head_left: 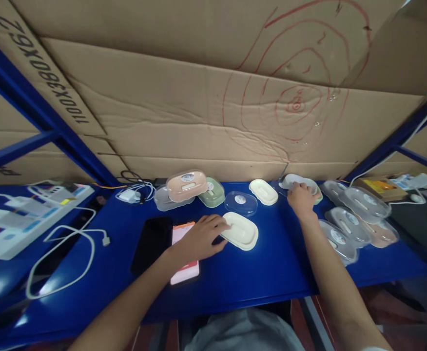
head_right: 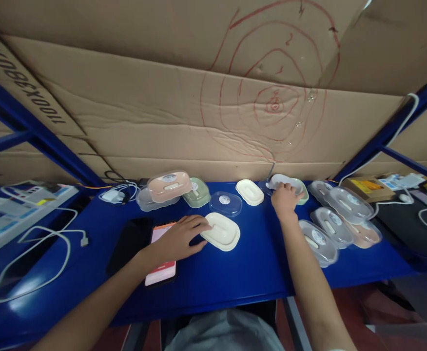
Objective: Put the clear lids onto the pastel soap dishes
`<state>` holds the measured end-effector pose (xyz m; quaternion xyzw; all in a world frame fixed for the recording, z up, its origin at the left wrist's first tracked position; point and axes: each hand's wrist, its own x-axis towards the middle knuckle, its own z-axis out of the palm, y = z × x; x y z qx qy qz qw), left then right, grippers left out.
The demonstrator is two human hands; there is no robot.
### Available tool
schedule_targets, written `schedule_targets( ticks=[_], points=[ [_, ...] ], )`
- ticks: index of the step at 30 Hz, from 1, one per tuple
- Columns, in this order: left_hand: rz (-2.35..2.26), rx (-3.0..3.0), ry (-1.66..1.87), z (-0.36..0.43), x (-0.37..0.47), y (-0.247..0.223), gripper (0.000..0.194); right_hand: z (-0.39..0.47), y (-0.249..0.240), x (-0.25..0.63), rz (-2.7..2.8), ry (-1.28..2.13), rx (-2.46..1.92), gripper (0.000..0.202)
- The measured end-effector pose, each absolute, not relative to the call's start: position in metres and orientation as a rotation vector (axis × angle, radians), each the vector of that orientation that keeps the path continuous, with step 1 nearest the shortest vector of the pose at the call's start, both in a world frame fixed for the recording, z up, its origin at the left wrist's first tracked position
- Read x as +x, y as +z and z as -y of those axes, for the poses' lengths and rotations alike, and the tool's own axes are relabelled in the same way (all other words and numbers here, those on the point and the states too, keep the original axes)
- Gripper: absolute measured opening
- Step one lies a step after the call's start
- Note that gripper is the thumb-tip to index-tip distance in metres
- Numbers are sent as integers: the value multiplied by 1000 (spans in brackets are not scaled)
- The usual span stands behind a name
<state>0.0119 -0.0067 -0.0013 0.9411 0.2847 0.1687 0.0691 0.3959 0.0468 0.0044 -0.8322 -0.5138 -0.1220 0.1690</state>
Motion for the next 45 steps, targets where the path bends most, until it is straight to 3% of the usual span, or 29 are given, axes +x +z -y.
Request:
schedule_targets(
  ticks=[6, 12, 17, 22, 30, 37, 41, 45],
  points=[
    [-850, 2870, 387, 7, 11, -9, 22, -27, 15, 379, 1645, -370, -2256, 44],
    [-910, 2968, 447, 8, 10, 2, 55, 30, 3, 318, 2228, -354, -1327, 41],
    [-923, 2996, 589, 7, 6, 11, 55, 64, -12, 273, 2452, -246, -993, 41],
    [-809, 2991, 431, 6, 6, 6, 48, 60, -13, 266, 2474, -185, -947, 30],
    [-1000, 2860, 338, -6, 0, 5, 53, 47, -14, 287, 2477, -84, -1011, 35],
    [-954, 2832, 352, -4, 2, -1, 49, 52, -16, 284, 2562, -194, -935, 31],
    [-962, 2782, 352, -2, 2, -3, 50, 48, -21, 288, 2544, -35, -900, 38],
    [-969, 2679, 351, -6, -3, -1, 51, 34, -29, 299, 2370, 147, -1152, 50]
  ],
)
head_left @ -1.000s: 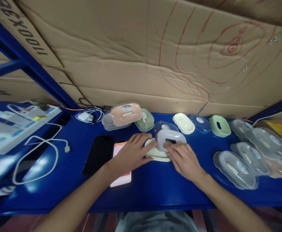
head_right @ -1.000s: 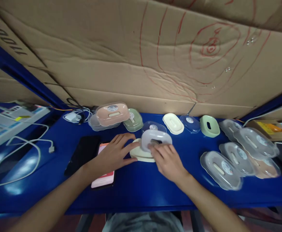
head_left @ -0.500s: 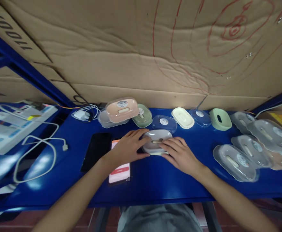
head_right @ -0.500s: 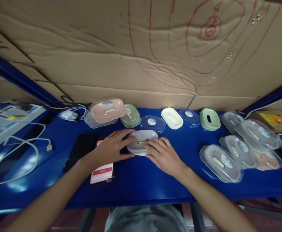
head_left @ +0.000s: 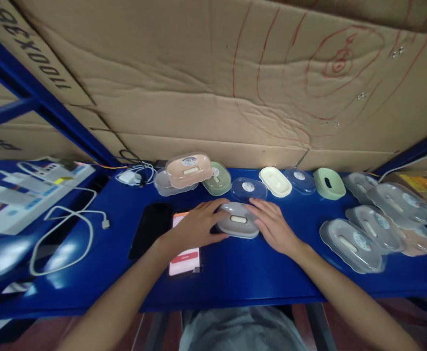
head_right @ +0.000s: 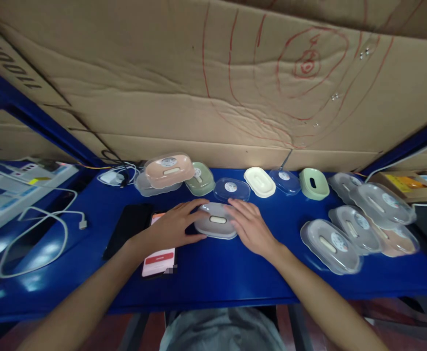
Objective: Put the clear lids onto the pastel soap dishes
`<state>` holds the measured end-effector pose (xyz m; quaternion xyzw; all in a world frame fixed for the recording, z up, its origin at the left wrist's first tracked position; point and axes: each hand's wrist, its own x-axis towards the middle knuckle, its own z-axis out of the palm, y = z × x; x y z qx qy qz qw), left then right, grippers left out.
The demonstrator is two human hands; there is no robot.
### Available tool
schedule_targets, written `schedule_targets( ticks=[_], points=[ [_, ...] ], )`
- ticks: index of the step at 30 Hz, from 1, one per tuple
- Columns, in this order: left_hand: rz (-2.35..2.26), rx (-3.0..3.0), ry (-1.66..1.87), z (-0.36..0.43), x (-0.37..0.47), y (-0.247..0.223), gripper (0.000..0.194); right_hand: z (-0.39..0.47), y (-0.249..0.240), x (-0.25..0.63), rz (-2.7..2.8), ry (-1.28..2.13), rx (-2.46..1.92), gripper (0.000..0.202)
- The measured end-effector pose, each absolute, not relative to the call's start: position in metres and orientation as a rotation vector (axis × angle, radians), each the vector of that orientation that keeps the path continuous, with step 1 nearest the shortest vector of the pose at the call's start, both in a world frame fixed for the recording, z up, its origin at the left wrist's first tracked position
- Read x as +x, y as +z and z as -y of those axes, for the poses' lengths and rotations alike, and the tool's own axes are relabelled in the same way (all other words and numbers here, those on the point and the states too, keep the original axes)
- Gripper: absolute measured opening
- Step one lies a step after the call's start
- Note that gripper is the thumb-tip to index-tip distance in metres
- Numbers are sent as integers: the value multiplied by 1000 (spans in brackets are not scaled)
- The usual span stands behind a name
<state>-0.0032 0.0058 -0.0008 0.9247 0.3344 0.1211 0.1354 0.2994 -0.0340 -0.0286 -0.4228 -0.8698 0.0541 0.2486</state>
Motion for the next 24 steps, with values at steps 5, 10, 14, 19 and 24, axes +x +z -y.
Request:
schedule_targets(
  ticks=[5, 10, 14, 19, 24],
  points=[
    [-991, 2435, 353, -15, -18, 6, 52, 23, -40, 308, 2275, 146, -1396, 53],
    [-998, 2386, 335, -18, -24, 11, 52, 19, -48, 314, 2165, 108, -1433, 51],
    [-1056, 2334, 363, -16, -19, 14, 67, 13, -48, 322, 1943, 214, -1395, 40],
    [-1123, 2277, 520, -15, -10, 5, 89, 21, -36, 316, 1933, 273, -1268, 37],
    [-997, 2261, 625, -16, -7, -12, 107, 36, -33, 298, 2207, 122, -1014, 39]
  ],
)
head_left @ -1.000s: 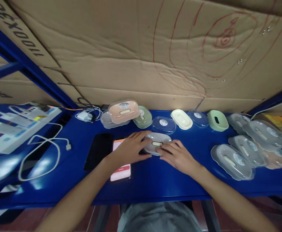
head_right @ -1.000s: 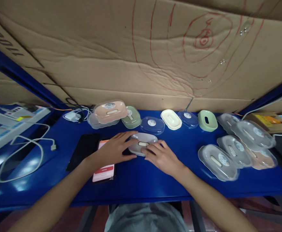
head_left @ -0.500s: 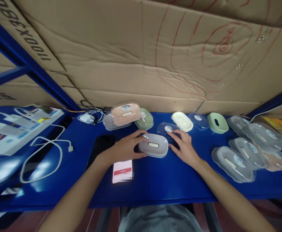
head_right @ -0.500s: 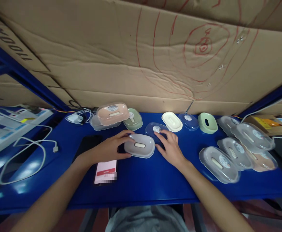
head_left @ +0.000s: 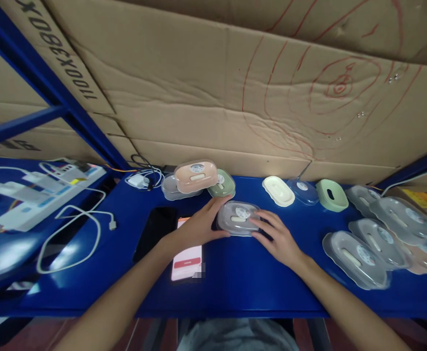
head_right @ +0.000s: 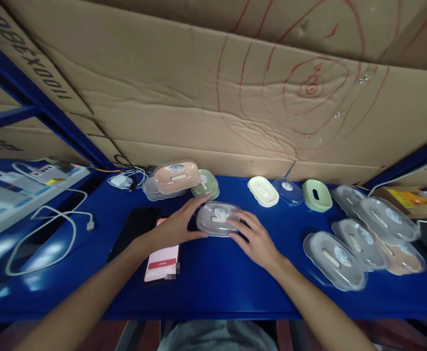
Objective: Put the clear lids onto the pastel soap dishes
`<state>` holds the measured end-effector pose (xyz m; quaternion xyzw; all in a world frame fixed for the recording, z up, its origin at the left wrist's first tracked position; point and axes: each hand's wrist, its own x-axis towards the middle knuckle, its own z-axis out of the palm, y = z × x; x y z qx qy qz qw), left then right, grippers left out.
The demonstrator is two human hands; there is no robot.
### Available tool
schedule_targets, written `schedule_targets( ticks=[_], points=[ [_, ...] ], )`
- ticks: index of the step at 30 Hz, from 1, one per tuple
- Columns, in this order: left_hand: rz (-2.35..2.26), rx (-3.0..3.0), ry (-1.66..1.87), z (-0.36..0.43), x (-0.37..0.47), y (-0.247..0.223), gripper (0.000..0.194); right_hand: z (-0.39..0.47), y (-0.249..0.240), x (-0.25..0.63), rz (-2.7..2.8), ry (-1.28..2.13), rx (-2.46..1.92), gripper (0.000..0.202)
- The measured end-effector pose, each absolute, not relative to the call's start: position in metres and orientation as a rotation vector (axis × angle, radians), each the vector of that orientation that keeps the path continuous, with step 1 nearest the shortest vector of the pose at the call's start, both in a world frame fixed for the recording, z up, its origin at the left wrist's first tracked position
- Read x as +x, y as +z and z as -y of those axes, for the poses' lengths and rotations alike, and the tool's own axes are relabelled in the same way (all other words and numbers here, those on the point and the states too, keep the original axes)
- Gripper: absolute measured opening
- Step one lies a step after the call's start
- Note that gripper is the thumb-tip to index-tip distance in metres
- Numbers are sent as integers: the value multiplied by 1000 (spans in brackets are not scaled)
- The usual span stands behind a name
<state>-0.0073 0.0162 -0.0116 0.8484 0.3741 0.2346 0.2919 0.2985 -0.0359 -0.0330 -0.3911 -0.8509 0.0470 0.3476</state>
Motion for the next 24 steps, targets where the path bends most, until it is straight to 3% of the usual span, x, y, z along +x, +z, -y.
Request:
schedule_targets(
  ticks=[5, 13, 17, 24],
  points=[
    [-942, 2292, 591, -13, -6, -13, 93, 42, -28, 293, 2351, -76, -964, 41],
    [-940, 2298, 558, -15, -6, -15, 96, 45, -20, 289, 2436, -183, -974, 41],
    [-933, 2330, 573, -11, -4, -14, 93, 49, -17, 289, 2445, -255, -1132, 40],
    [-1005, 2526, 527, -3, 1, -17, 71, 31, -15, 305, 2254, -346, -1502, 44]
  ],
)
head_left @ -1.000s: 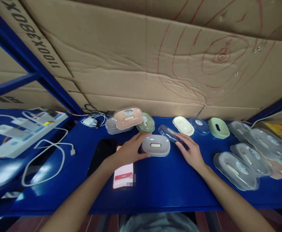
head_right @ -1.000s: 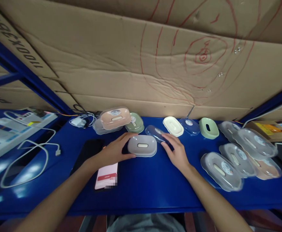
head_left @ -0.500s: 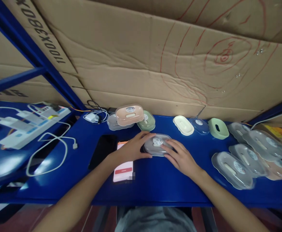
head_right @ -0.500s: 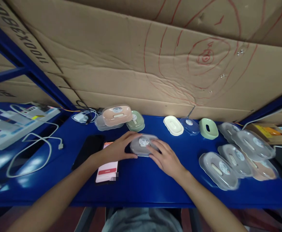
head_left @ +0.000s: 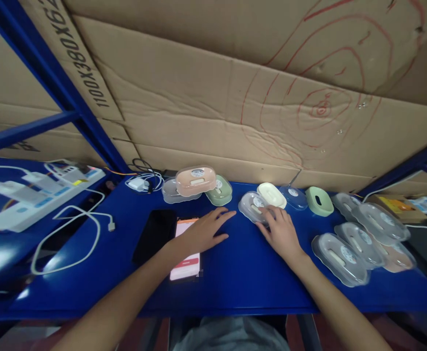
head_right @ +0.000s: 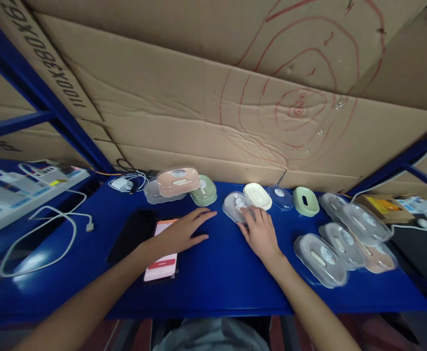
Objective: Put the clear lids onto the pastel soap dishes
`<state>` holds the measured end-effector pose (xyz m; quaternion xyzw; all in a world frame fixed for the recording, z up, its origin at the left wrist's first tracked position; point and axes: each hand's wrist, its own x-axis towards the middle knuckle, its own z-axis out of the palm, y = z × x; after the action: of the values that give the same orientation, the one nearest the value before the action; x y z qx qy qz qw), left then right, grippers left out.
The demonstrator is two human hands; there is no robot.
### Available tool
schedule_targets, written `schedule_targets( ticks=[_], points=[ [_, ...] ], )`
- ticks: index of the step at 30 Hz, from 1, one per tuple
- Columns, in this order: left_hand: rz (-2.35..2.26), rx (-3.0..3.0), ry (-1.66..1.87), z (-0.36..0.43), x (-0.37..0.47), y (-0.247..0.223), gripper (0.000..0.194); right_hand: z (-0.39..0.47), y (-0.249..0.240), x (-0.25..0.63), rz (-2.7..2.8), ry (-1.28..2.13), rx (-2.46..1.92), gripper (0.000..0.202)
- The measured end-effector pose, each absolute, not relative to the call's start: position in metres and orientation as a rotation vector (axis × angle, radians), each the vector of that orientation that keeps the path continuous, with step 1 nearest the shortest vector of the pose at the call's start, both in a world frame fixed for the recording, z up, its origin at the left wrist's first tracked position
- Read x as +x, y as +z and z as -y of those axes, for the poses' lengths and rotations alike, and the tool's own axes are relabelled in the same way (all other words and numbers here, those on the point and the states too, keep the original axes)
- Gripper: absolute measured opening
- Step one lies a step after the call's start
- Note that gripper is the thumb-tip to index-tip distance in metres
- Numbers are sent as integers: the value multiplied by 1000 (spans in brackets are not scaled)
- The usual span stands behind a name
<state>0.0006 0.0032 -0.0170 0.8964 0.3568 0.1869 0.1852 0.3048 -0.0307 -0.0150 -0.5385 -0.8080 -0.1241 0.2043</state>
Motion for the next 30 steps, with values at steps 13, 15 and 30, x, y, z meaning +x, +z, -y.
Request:
schedule_targets(
  ticks=[13, 15, 30],
  points=[
    [-974, 2716, 469, -1, 3, -19, 47, -18, -50, 356, 1855, -265, -2013, 72],
    [-971, 2737, 470, 0, 3, -20, 43, -17, -53, 362, 1766, -282, -2111, 77],
    [-908, 2823, 504, -2, 5, -29, 34, -25, -20, 395, 1394, -406, -2416, 60]
  ],
)
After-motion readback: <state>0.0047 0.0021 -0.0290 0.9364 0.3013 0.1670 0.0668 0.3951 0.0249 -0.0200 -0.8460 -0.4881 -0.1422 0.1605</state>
